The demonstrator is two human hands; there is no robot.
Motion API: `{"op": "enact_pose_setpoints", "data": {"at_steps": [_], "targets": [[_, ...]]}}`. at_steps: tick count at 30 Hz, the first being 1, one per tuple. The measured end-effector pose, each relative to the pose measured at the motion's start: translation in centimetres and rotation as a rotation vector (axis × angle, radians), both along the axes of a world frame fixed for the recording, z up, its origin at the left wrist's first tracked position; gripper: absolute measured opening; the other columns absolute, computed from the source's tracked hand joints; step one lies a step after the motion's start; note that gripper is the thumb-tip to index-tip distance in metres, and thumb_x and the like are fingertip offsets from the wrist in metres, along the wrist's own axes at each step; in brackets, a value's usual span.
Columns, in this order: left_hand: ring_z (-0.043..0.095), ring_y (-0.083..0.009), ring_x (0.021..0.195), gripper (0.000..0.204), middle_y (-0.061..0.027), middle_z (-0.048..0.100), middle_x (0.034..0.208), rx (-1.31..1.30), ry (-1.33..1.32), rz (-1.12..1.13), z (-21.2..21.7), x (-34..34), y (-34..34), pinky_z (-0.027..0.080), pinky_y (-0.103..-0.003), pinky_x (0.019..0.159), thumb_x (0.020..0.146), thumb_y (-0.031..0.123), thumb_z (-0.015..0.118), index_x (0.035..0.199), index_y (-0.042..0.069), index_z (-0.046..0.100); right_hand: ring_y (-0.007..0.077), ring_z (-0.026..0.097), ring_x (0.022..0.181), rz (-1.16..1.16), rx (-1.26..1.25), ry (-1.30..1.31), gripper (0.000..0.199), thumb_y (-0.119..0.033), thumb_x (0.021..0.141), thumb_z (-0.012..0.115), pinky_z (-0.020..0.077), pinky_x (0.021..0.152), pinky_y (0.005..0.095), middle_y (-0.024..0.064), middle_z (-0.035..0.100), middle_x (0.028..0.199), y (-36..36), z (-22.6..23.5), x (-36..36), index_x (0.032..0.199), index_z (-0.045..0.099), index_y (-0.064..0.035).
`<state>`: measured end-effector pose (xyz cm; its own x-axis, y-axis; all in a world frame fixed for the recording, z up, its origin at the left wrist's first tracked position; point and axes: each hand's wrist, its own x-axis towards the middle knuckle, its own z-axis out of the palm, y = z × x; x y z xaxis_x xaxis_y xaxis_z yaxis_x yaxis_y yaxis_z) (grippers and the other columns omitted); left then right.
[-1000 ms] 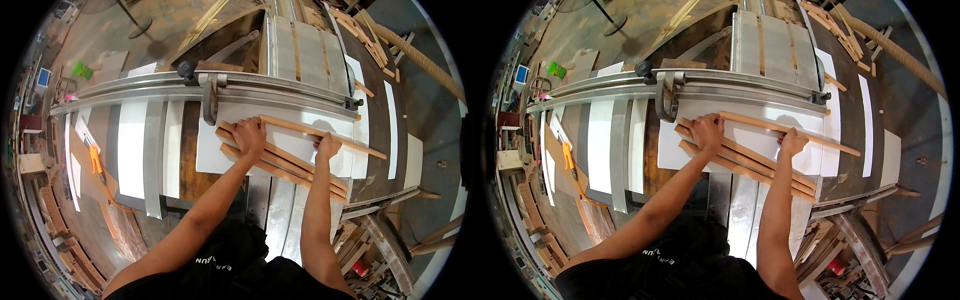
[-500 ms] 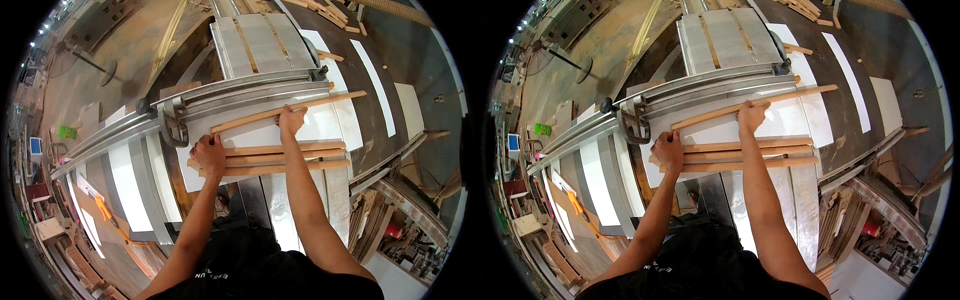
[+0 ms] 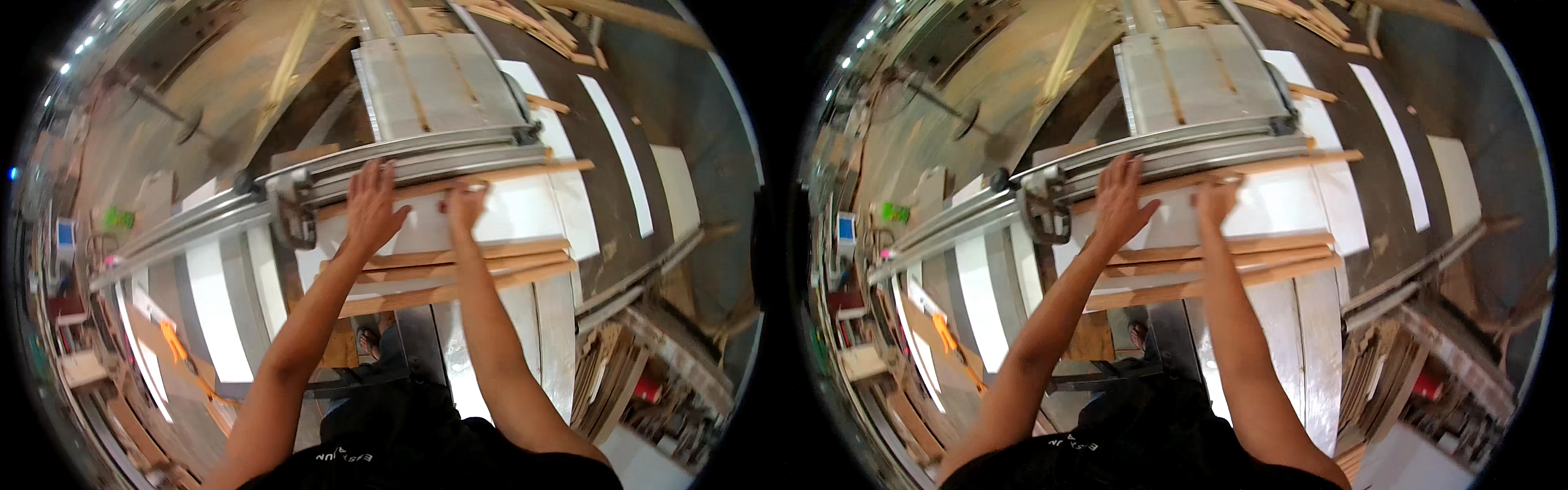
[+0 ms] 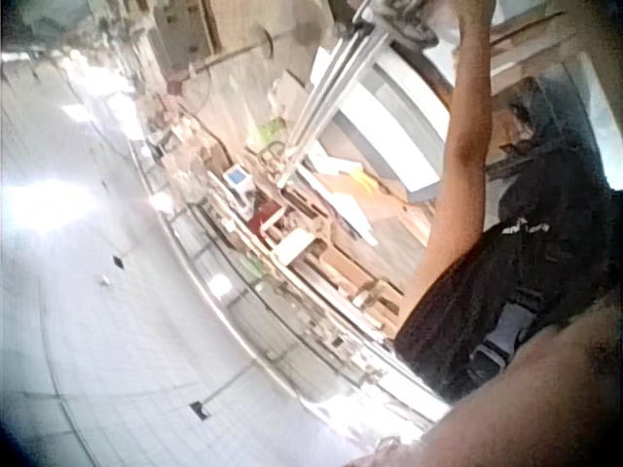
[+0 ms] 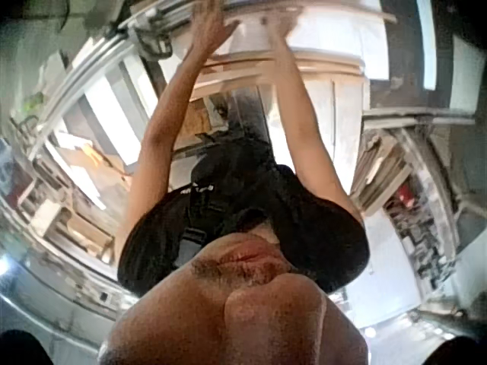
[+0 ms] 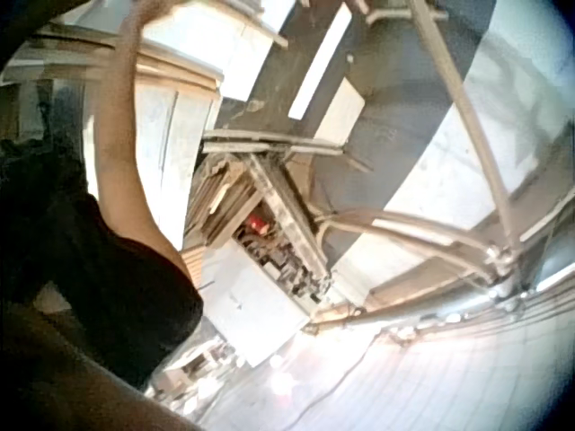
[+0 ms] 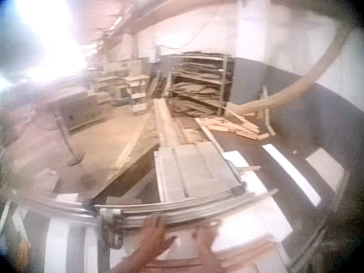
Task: The person repeatedly feeds thin wooden dowels through a table saw to cut them into shorter pieces. They handle the dowels one at a time, aligning them against the saw's fence and pushing them through the blade. The cut pieces are collected and stacked on the table. At one point, the person unwraps a new bundle of dowels from plastic wrap to continue the task.
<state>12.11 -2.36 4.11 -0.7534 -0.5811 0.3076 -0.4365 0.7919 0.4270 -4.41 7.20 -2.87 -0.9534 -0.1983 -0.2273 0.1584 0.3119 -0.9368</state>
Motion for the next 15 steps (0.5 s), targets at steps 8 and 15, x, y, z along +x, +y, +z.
{"op": "enact_pose_setpoints", "data": {"at_steps": [8,15], "targets": [[0.037,-0.0379,0.134,0.082,-0.0179,0.043,0.139,-0.136,0.03,0.016,-3.5,-2.1,-0.9,0.026,-0.056,0.113,0.075,0.041,0.085,0.144,0.012,0.052,0.0306,0.07,0.057,-0.105,-0.004,-0.078,0.05,-0.003,0.091,0.059,0.0572,0.041,0.0385,0.0252,0.068,0.083,3.4,1.2,-8.7,0.133,0.033,0.0038],[0.044,-0.0354,0.125,0.079,-0.0165,0.048,0.131,-0.084,0.076,0.002,-3.3,-2.2,-1.1,0.029,-0.053,0.109,0.074,0.031,0.086,0.143,0.013,0.051,0.0306,0.069,0.057,-0.095,-0.018,-0.075,0.056,-0.008,0.091,0.061,0.0587,0.044,0.0378,0.0206,0.064,0.086,2.6,0.9,-7.8,0.139,0.033,-0.0001]]}}
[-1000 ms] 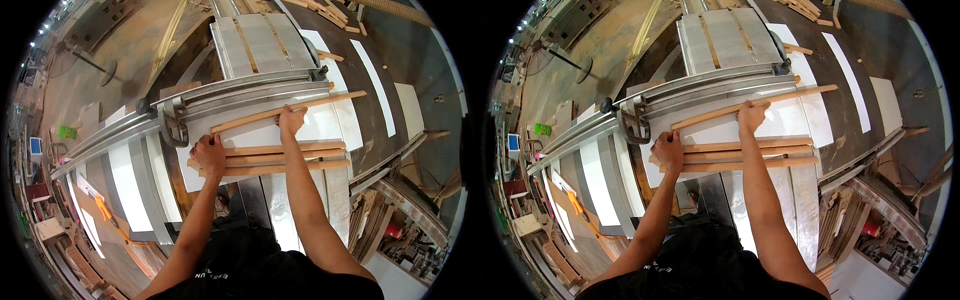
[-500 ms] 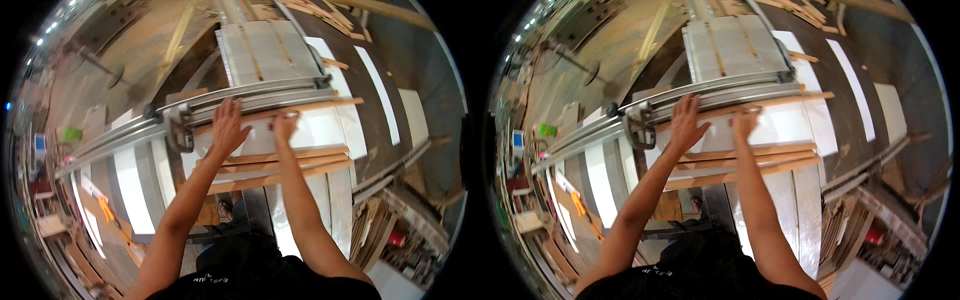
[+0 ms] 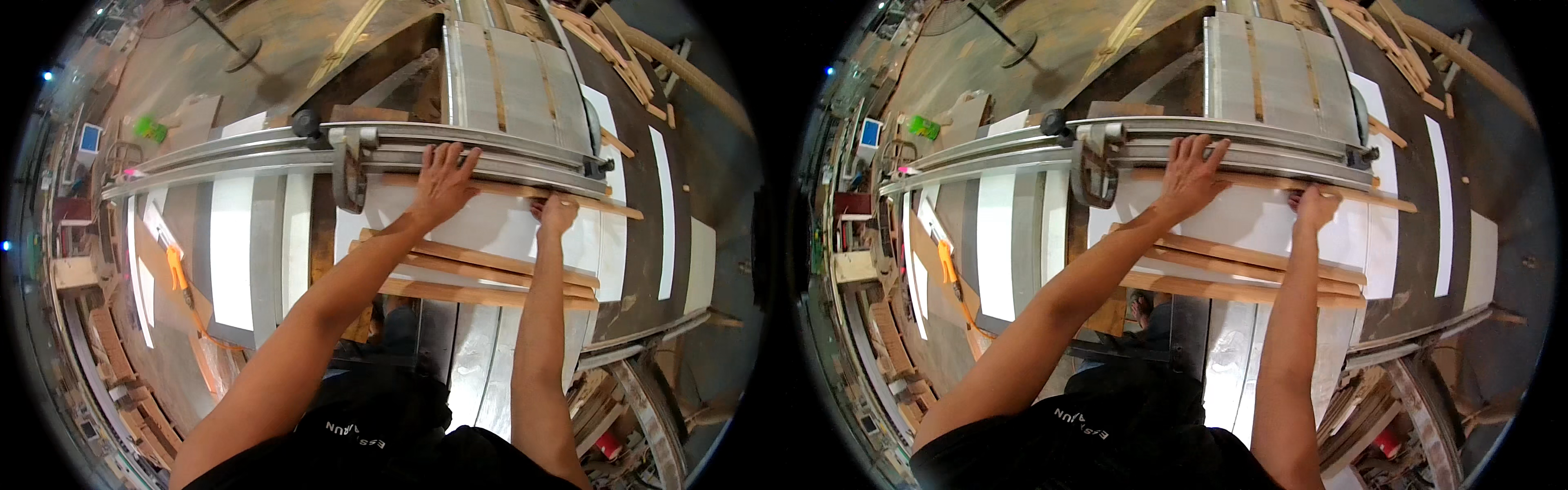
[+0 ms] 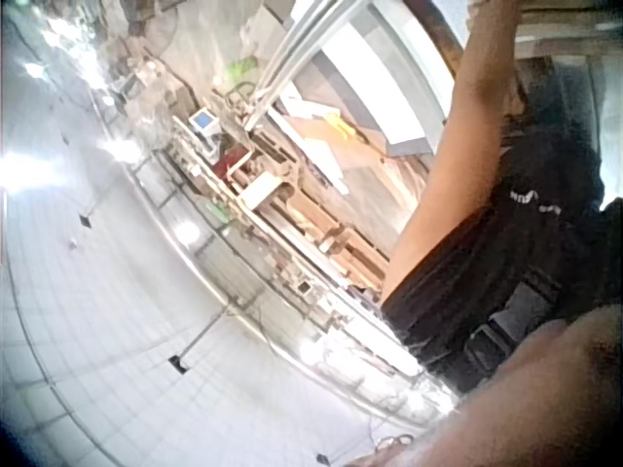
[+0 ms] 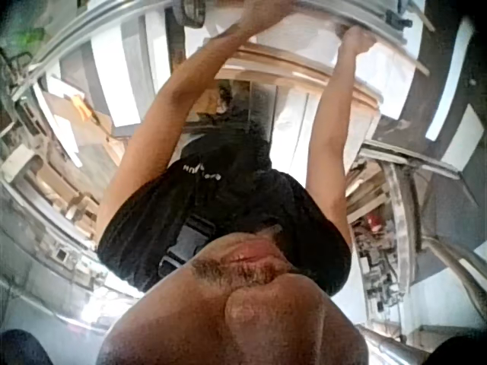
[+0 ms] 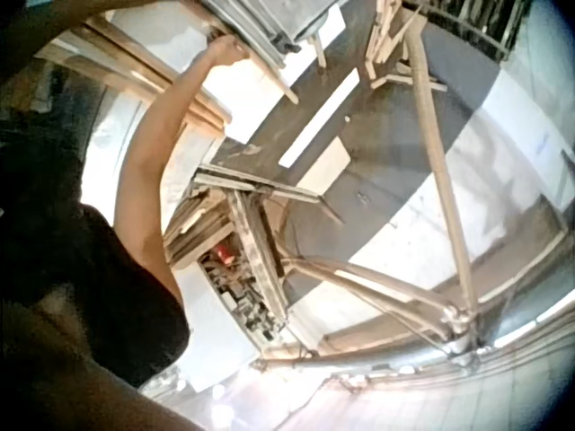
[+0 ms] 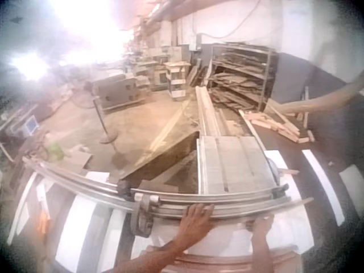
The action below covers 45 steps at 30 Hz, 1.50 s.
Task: The person repeatedly feeds thin wooden dowels through a table saw to cut them into shorter pieces. They handle the dowels one at a time, aligning them against the saw's fence and pushing them through the blade. The cut pieces are collected and stacked on the table. At one point, the person unwraps a new bundle of dowels from plastic wrap to continue the task.
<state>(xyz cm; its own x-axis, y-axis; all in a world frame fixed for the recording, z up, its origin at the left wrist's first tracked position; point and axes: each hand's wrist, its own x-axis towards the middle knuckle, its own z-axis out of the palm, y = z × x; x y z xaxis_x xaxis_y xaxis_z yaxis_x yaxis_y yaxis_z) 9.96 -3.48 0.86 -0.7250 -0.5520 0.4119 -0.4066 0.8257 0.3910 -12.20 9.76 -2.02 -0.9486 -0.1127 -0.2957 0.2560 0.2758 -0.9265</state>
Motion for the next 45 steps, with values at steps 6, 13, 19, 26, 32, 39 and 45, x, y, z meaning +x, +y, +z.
{"op": "enact_pose_setpoints", "data": {"at_steps": [6,13,19,26,32,39,45], "targets": [[0.045,-0.0361,0.13,0.079,-0.0173,0.048,0.137,0.025,-0.114,-0.073,1.4,0.0,-0.2,0.029,-0.056,0.113,0.078,0.018,0.081,0.149,0.012,0.046,0.0246,0.068,0.055,-0.007,-0.053,0.017,0.061,0.001,0.086,0.058,0.0584,0.044,0.0372,0.0184,0.067,0.077,-0.7,-1.6,1.3,0.14,0.029,0.0053],[0.042,-0.0385,0.137,0.074,-0.0166,0.047,0.147,-0.179,-0.178,-0.158,-0.1,0.7,3.0,0.025,-0.054,0.121,0.087,0.014,0.071,0.154,0.01,0.04,0.0275,0.069,0.054,0.044,0.153,0.018,0.08,-0.007,0.09,0.061,0.0562,0.048,0.0377,0.0209,0.07,0.072,0.0,1.5,2.0,0.148,0.012,0.0161],[0.05,-0.0368,0.132,0.067,-0.017,0.053,0.143,0.13,-0.259,-0.285,-0.7,2.1,5.0,0.039,-0.049,0.111,0.091,0.015,0.068,0.152,0.006,0.041,0.0223,0.064,0.053,-0.021,-0.09,-0.14,0.074,-0.001,0.09,0.061,0.0532,0.044,0.0338,0.0175,0.066,0.08,3.2,3.1,3.3,0.148,0.015,0.0031],[0.058,-0.0345,0.108,0.024,-0.0113,0.06,0.112,0.069,-0.347,-0.3,0.4,0.7,4.5,0.049,-0.047,0.093,0.091,0.009,0.064,0.115,0.007,0.065,0.0233,0.068,0.061,-0.03,-0.147,-0.141,0.072,-0.006,0.091,0.064,0.0583,0.051,0.033,0.0183,0.068,0.091,5.5,2.8,3.8,0.148,0.02,-0.0006],[0.058,-0.0338,0.112,0.029,-0.012,0.06,0.115,0.142,-0.328,-0.31,1.3,4.5,5.0,0.047,-0.047,0.097,0.091,0.007,0.063,0.121,0.006,0.063,0.0223,0.067,0.055,-0.064,-0.103,-0.114,0.086,-0.009,0.09,0.069,0.0567,0.046,0.0333,0.0189,0.069,0.088,6.5,2.5,4.3,0.155,0.014,-0.0001],[0.039,-0.0385,0.135,0.062,-0.0214,0.041,0.142,-0.153,0.189,0.396,3.4,13.0,7.4,0.032,-0.05,0.109,0.088,0.013,0.074,0.141,0.001,0.044,0.0224,0.063,0.052,-0.012,-0.018,-0.16,0.088,-0.007,0.09,0.065,0.0516,0.041,0.0324,0.0181,0.066,0.076,7.1,0.7,3.0,0.155,0.005,-0.0026],[0.057,-0.0399,0.116,0.051,-0.0233,0.056,0.13,0.237,0.303,0.716,3.1,15.2,5.3,0.047,-0.045,0.094,0.095,0.009,0.065,0.14,-0.003,0.045,0.0249,0.067,0.056,0.104,0.017,-0.148,0.092,-0.009,0.091,0.065,0.0528,0.043,0.0339,0.0201,0.067,0.084,5.1,1.8,4.8,0.156,0.0,-0.0048]]}}
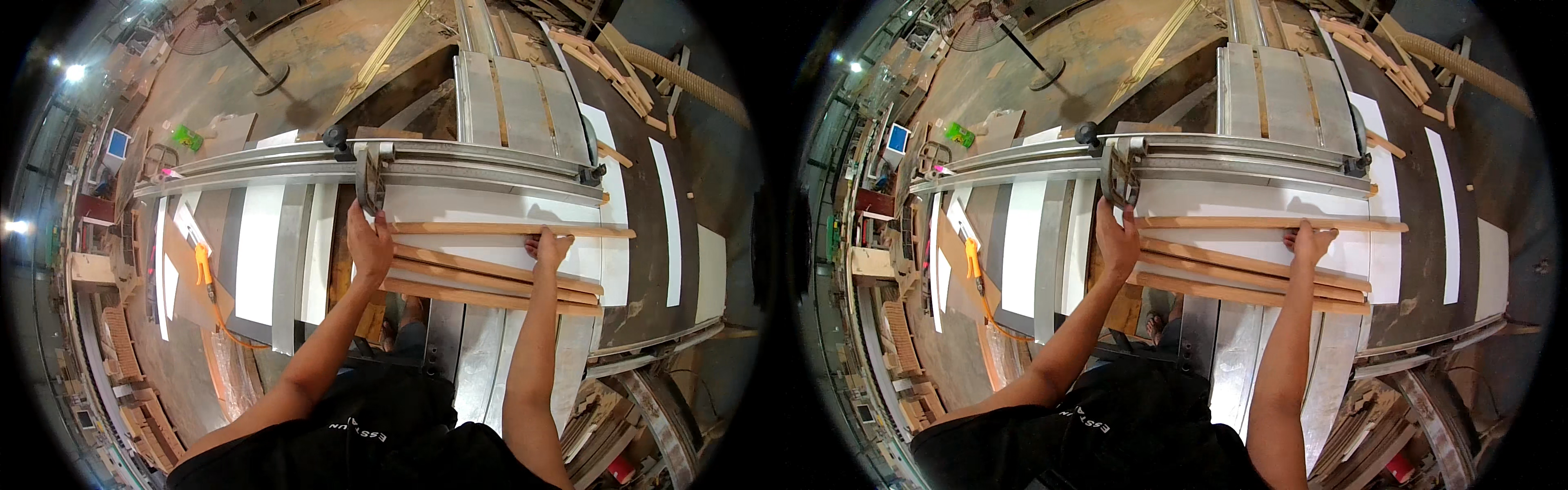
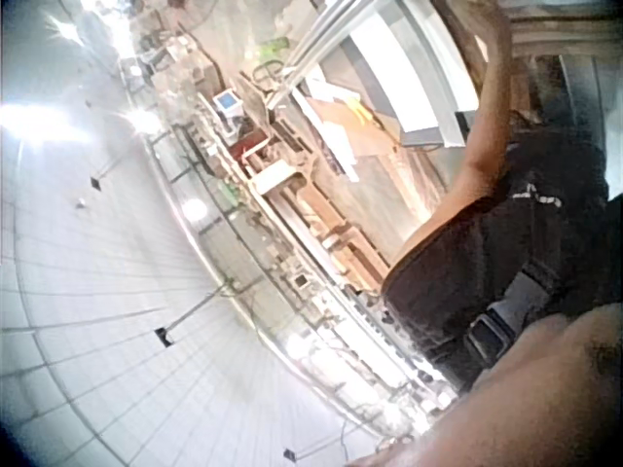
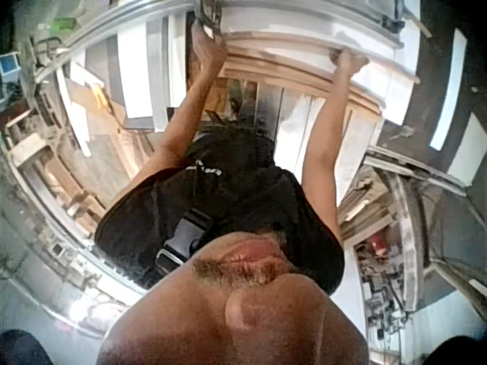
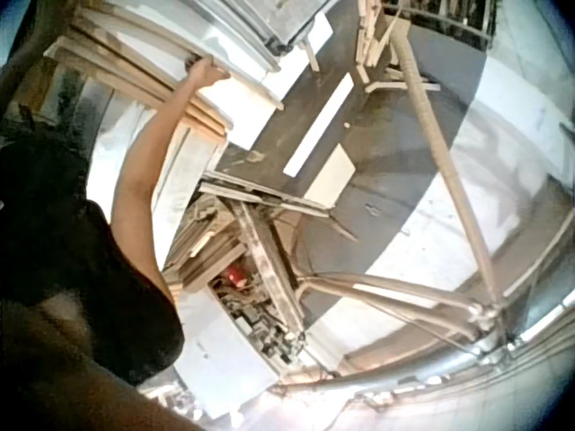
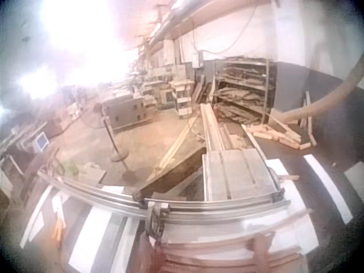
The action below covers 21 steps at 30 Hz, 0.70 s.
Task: The person repeatedly feeds thin wooden dowels through a table saw to cut them into shorter pieces. They handle the dowels one at a time, aligning them against the saw's fence and pushing them through the blade. The cut pieces are collected and stacked on the table. At one point, the person unwraps a new bundle of dowels from plastic wrap to continue the task.
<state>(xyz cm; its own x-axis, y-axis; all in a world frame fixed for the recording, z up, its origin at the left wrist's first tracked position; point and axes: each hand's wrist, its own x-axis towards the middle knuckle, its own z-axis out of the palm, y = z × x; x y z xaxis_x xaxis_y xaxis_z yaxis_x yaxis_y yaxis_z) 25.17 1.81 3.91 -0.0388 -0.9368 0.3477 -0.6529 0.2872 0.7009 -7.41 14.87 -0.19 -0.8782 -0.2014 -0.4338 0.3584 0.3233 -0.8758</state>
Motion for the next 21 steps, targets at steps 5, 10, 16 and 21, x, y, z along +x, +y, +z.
{"op": "enact_pose_setpoints", "data": {"at_steps": [5,10,16,21], "targets": [[0.067,-0.0308,0.088,0.031,-0.0169,0.069,0.1,-0.033,0.049,-0.047,3.1,-0.5,-3.4,0.053,-0.038,0.078,0.1,0.016,0.063,0.124,-0.003,0.06,0.0257,0.068,0.057,-0.057,-0.079,-0.019,0.096,-0.008,0.092,0.061,0.0575,0.046,0.0352,0.0208,0.068,0.084,-0.3,-0.7,0.2,0.158,-0.008,-0.0084],[0.069,-0.0252,0.102,0.045,-0.0157,0.072,0.116,0.073,0.301,-0.097,10.7,-3.8,-10.8,0.052,-0.037,0.092,0.095,0.023,0.073,0.131,-0.002,0.061,0.0262,0.068,0.058,-0.075,-0.109,-0.093,0.104,-0.007,0.093,0.059,0.0596,0.048,0.0366,0.0216,0.068,0.084,-2.8,-0.3,1.6,0.157,-0.023,-0.0131],[0.058,-0.0346,0.126,0.058,-0.0212,0.062,0.132,-0.221,0.21,-0.534,13.4,-12.0,-8.9,0.044,-0.042,0.108,0.085,0.019,0.08,0.135,-0.001,0.057,0.0259,0.069,0.061,-0.056,-0.114,-0.154,0.093,-0.01,0.101,0.055,0.0612,0.051,0.036,0.0203,0.067,0.084,-5.7,0.0,3.7,0.155,-0.021,-0.0102],[0.034,-0.0368,0.146,0.088,-0.0186,0.038,0.156,-0.267,-0.517,-0.863,4.3,-13.8,-7.0,0.026,-0.055,0.119,0.076,0.033,0.085,0.15,0.007,0.044,0.0252,0.068,0.058,0.054,-0.189,-0.086,0.082,-0.013,0.101,0.057,0.0599,0.049,0.035,0.0181,0.066,0.082,-7.3,0.8,5.6,0.155,-0.005,-0.0042]]}}
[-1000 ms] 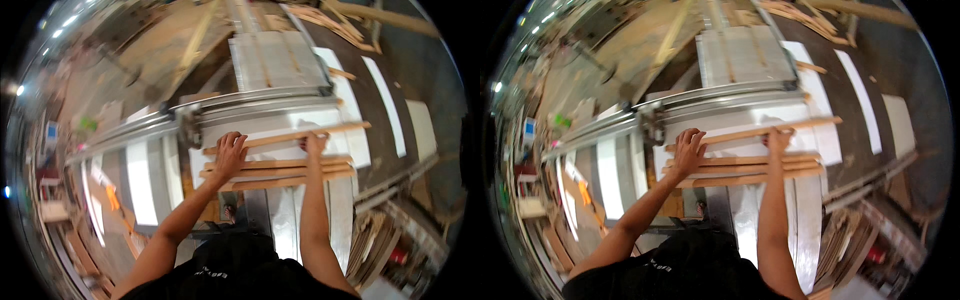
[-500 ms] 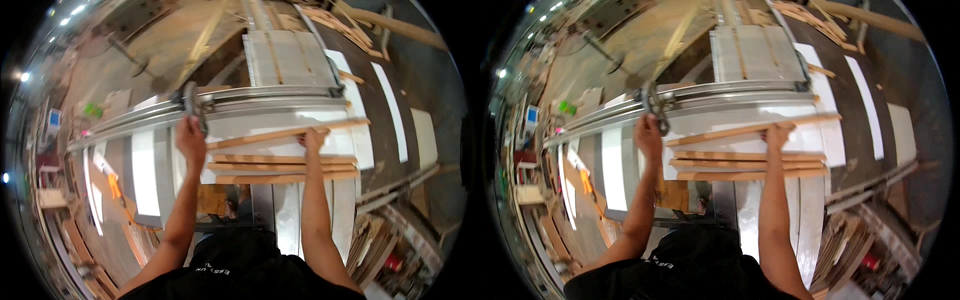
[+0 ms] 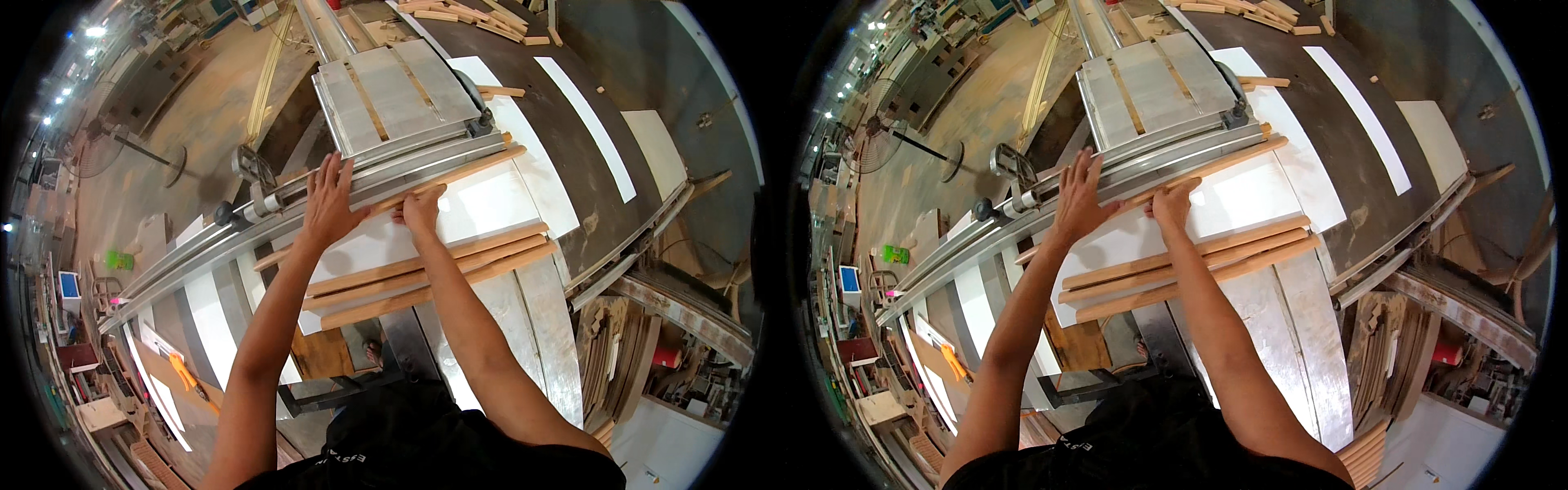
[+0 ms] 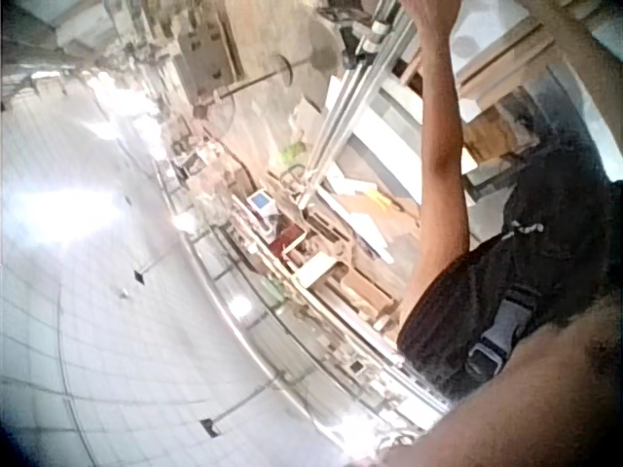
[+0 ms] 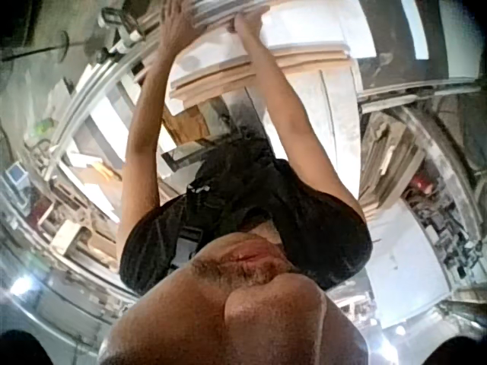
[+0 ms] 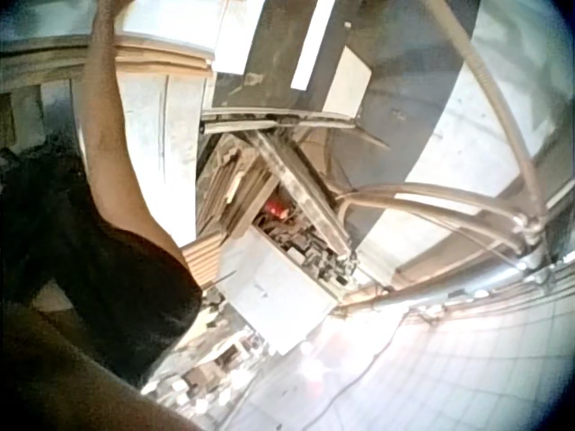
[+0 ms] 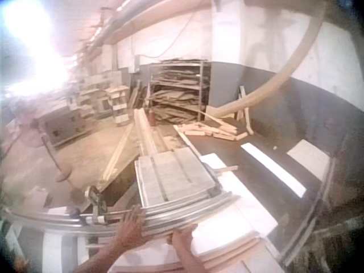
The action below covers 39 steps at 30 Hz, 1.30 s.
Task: The person repeatedly feeds thin wooden dowels through a table saw to cut them into shorter pieces. They handle the dowels one at a time, aligning them against the saw's fence and pushing them through the blade. The cut pieces are collected and stacked on the table. At one point, the person unwraps a new bundle of dowels from plastic wrap to continue the task.
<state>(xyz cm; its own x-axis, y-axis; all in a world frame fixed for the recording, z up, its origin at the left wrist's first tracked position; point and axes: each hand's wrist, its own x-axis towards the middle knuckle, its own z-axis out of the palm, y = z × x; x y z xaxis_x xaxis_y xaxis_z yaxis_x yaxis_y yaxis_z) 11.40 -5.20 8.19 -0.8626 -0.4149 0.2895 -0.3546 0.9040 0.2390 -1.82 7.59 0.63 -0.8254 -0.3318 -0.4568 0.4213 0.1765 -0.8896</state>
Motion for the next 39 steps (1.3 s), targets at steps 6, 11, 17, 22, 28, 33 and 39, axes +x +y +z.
{"op": "enact_pose_setpoints", "data": {"at_steps": [6,11,17,22,28,33,39], "targets": [[0.031,-0.0372,0.147,0.097,-0.0167,0.032,0.158,-0.084,-0.114,-0.008,-5.5,1.0,-1.5,0.022,-0.055,0.12,0.077,0.041,0.085,0.156,0.012,0.036,0.0259,0.068,0.055,-0.193,0.132,0.119,0.082,-0.013,0.099,0.056,0.0578,0.046,0.0359,0.0195,0.068,0.079,2.0,0.3,-5.8,0.158,-0.001,-0.0013],[0.037,-0.0354,0.14,0.091,-0.0154,0.041,0.148,-0.122,-0.047,0.0,-6.1,1.0,-1.2,0.025,-0.054,0.118,0.076,0.041,0.085,0.151,0.01,0.043,0.0263,0.068,0.054,-0.146,0.175,0.128,0.063,-0.007,0.1,0.051,0.0576,0.045,0.0357,0.0207,0.066,0.078,1.6,0.7,-7.6,0.147,0.01,-0.0001],[0.044,-0.0328,0.128,0.092,-0.013,0.047,0.138,-0.12,-0.008,0.024,-6.1,0.4,-0.5,0.031,-0.052,0.108,0.074,0.045,0.085,0.148,0.008,0.045,0.0262,0.068,0.052,-0.135,0.17,0.135,0.058,-0.005,0.099,0.052,0.0572,0.044,0.0356,0.0215,0.068,0.076,1.4,0.0,-7.5,0.141,0.013,0.0018],[0.049,-0.0287,0.122,0.087,-0.0095,0.054,0.13,-0.123,-0.007,0.06,-6.2,0.1,-0.4,0.034,-0.047,0.101,0.074,0.046,0.084,0.144,0.009,0.047,0.025,0.068,0.052,-0.123,0.149,0.129,0.042,-0.005,0.099,0.053,0.057,0.043,0.0343,0.0207,0.067,0.077,0.9,0.2,-6.2,0.127,0.023,-0.0009],[0.051,-0.0268,0.119,0.085,-0.0083,0.056,0.127,-0.122,-0.021,0.07,-5.8,-0.1,-0.3,0.034,-0.046,0.1,0.073,0.047,0.084,0.14,0.01,0.048,0.0249,0.068,0.053,-0.116,0.128,0.143,0.048,-0.006,0.098,0.054,0.0573,0.044,0.035,0.02,0.066,0.075,0.9,0.5,-5.5,0.132,0.021,0.0002],[0.051,-0.0266,0.119,0.084,-0.0083,0.056,0.127,-0.099,-0.053,0.071,-5.9,-0.1,-0.4,0.034,-0.047,0.1,0.073,0.047,0.085,0.14,0.01,0.049,0.0264,0.067,0.052,-0.147,0.073,0.127,0.049,-0.006,0.098,0.052,0.0571,0.044,0.0354,0.0215,0.066,0.074,1.1,0.6,-6.0,0.133,0.019,0.0026],[0.049,-0.0292,0.122,0.085,-0.0091,0.054,0.128,-0.055,-0.091,0.098,-5.8,-0.4,-0.2,0.032,-0.047,0.104,0.073,0.045,0.086,0.14,0.01,0.048,0.027,0.067,0.05,-0.116,0.156,0.13,0.076,-0.007,0.099,0.051,0.0552,0.042,0.0354,0.0211,0.068,0.074,0.9,0.3,-6.5,0.152,0.0,0.0092]]}}
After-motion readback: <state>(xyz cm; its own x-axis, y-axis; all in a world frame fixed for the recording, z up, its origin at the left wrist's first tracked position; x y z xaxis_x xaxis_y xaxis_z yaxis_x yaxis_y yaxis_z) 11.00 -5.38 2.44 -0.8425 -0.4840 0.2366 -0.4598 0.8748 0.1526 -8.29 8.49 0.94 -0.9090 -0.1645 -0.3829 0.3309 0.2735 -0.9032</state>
